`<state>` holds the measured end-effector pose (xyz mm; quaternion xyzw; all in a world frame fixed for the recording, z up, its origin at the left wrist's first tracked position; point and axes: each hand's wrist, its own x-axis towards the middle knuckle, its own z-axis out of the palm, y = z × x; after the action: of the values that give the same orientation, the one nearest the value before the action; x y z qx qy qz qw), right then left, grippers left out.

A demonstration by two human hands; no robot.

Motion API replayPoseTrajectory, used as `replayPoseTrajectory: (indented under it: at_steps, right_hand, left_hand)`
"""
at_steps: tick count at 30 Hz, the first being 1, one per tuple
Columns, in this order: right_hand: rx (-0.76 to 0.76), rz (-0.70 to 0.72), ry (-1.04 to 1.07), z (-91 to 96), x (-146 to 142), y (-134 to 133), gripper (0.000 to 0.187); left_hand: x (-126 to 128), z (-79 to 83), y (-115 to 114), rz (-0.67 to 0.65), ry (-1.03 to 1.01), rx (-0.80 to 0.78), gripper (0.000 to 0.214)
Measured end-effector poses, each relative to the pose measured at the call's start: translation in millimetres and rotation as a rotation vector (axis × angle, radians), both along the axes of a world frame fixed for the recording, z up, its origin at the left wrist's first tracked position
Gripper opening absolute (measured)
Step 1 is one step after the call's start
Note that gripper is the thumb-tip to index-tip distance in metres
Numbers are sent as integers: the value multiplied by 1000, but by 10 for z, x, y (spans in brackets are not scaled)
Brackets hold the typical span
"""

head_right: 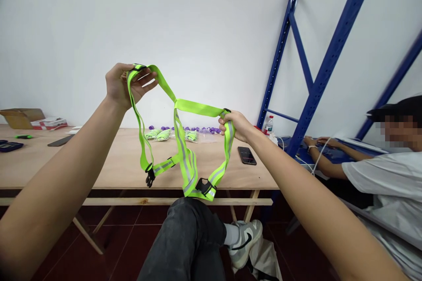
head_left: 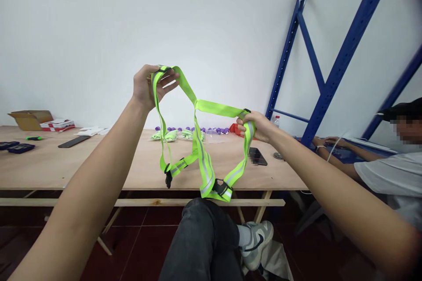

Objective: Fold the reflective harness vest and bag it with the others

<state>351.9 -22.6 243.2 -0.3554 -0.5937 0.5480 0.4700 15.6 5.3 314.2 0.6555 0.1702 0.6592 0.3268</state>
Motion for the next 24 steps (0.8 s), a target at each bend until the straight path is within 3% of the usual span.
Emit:
replayPoseTrajectory:
  at_steps: [4,8,10,15,20,24]
  right_hand:
    - [-76,193,46,107,107,-64,21]
    - [25,164,-64,161,171,-63,42]
    - [88,91,-220,195,198,-21,45]
    - [275,-169,-652,341,189,65,25]
    - [490,-493,-680,456,29,3,28]
    - [649,-591,-744,431,-32,45,32]
  left_hand:
    - [-67,-40,22,22,-39,-2,18]
    - [-76,-82,31,28,-40,-16,17]
    - [-66,-99,27,19,-26,-22,17]
    - [-44,-135,5,-38,-34,-60,16]
    - [-26,-183,-11,-43,-2,-96,16]
    - [-30,-229,17,-60,32,-113,16]
